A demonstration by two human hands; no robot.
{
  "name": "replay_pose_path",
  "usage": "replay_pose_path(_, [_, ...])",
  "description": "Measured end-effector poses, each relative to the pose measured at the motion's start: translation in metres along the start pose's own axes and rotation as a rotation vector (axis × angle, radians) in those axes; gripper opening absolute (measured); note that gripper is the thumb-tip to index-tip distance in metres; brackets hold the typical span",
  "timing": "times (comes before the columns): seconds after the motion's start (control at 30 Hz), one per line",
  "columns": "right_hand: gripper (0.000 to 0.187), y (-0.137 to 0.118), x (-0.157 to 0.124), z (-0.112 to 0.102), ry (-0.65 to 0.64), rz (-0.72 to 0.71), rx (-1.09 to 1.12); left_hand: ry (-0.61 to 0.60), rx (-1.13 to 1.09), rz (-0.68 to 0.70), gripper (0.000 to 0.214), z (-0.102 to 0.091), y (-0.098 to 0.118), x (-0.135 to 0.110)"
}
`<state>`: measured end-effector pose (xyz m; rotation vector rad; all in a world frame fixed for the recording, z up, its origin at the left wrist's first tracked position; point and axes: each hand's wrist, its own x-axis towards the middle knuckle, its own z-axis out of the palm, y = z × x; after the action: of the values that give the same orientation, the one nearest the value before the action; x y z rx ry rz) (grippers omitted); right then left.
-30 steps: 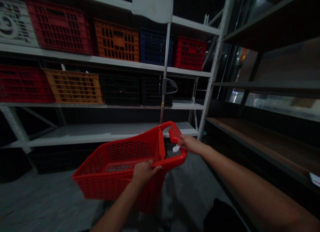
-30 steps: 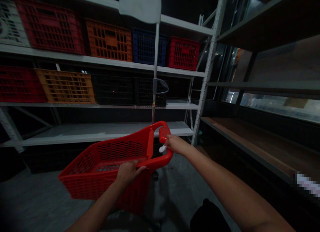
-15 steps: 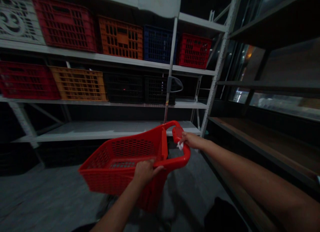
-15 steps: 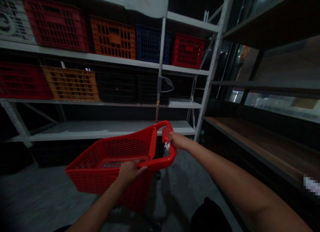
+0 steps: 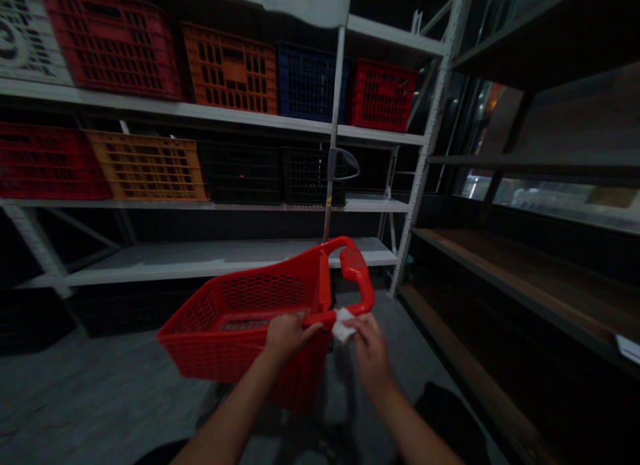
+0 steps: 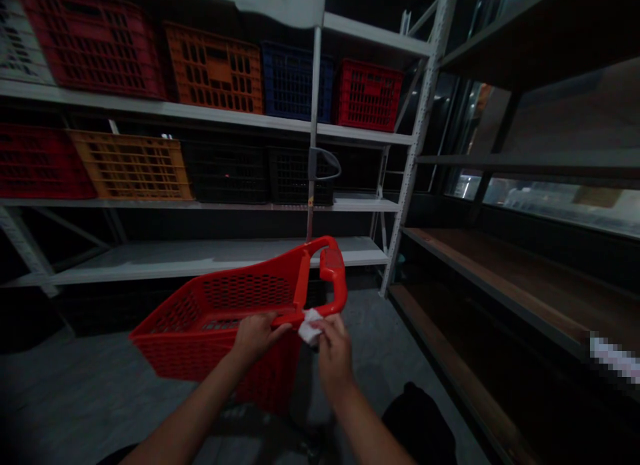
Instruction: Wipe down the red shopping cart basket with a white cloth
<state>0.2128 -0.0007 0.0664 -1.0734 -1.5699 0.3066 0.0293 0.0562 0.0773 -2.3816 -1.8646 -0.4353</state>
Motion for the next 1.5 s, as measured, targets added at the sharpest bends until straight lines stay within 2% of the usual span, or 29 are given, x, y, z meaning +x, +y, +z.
replay_pose_path(0.07, [0.031, 0.001, -0.018, 0.021, 0.067, -0.023, -0.015, 0.007, -0.005, 0.015, 0.066, -0.001, 0.001, -0.001])
replay_pose_path(0.13, [0.031, 0.005, -0.024, 0.027, 0.198, -0.040, -0.022, 0.009, -0.007, 0.040, 0.066, -0.002, 0.000, -0.003])
replay_pose_path(0.23, [0.029, 0.010, -0.017, 0.007, 0.380, -0.047, -0.049, -0.005, 0.006, 0.045, 0.066, -0.001, -0.005, -0.007])
replay_pose_path(0.3, [0.028, 0.011, -0.007, -0.016, 0.405, -0.062, -0.092, -0.007, 0.000, 0.050, 0.064, -0.001, -0.009, -0.009])
replay_pose_path(0.33, [0.028, 0.011, -0.002, -0.026, 0.375, -0.074, -0.105, 0.000, -0.007, 0.060, 0.063, 0.000, -0.011, -0.010])
replay_pose_path(0.4, [0.029, 0.010, 0.012, -0.041, 0.233, -0.101, -0.095, 0.014, -0.017, 0.080, 0.061, 0.002, -0.015, -0.011])
replay_pose_path(0.47, [0.031, 0.012, 0.029, -0.049, 0.069, -0.118, -0.063, 0.022, -0.011, 0.092, 0.062, 0.004, -0.019, -0.012])
replay_pose_path(0.53, [0.031, 0.018, 0.052, -0.050, -0.032, -0.113, -0.058, 0.028, -0.002, 0.105, 0.061, 0.006, -0.023, -0.013])
replay_pose_path(0.6, [0.031, 0.026, 0.076, -0.048, -0.076, -0.093, -0.089, 0.036, 0.005, 0.115, 0.061, 0.006, -0.025, -0.013])
replay_pose_path(0.7, [0.031, 0.034, 0.102, -0.042, -0.058, -0.060, -0.144, 0.024, 0.004, 0.116, 0.060, 0.003, -0.024, -0.013])
replay_pose_path(0.8, [0.030, 0.028, 0.102, -0.042, -0.104, -0.084, -0.159, -0.016, -0.021, 0.099, 0.058, 0.000, -0.026, -0.011])
replay_pose_path(0.9, [0.030, 0.012, 0.082, -0.047, -0.266, -0.174, -0.138, -0.006, -0.080, 0.124, 0.057, 0.003, -0.039, -0.012])
replay_pose_path(0.97, [0.031, 0.000, 0.069, -0.050, -0.357, -0.226, -0.111, 0.085, -0.140, 0.178, 0.059, 0.007, -0.050, -0.017])
replay_pose_path(1.03, [0.032, -0.008, 0.065, -0.050, -0.426, -0.266, -0.118, 0.229, -0.186, 0.228, 0.062, 0.007, -0.054, -0.025])
replay_pose_path(1.07, [0.032, -0.012, 0.067, -0.049, -0.451, -0.290, -0.151, 0.298, -0.195, 0.242, 0.064, 0.004, -0.051, -0.031])
replay_pose_path(1.13, [0.028, -0.017, 0.078, -0.043, -0.498, -0.353, -0.284, 0.378, -0.191, 0.254, 0.066, -0.008, -0.031, -0.041])
replay_pose_path(1.27, [0.015, -0.026, 0.114, -0.020, -0.701, -0.574, -0.591, 0.203, -0.134, 0.188, 0.048, -0.047, 0.043, -0.047])
replay_pose_path(1.33, [0.013, -0.030, 0.132, -0.005, -0.813, -0.681, -0.677, 0.121, -0.103, 0.126, 0.048, -0.059, 0.073, -0.042])
replay_pose_path(1.4, [0.015, -0.033, 0.148, 0.008, -0.874, -0.745, -0.738, 0.078, -0.051, 0.027, 0.050, -0.063, 0.088, -0.036])
replay_pose_path(1.5, [0.018, -0.031, 0.168, 0.017, -0.897, -0.768, -0.801, 0.085, -0.012, -0.030, 0.049, -0.060, 0.088, -0.031])
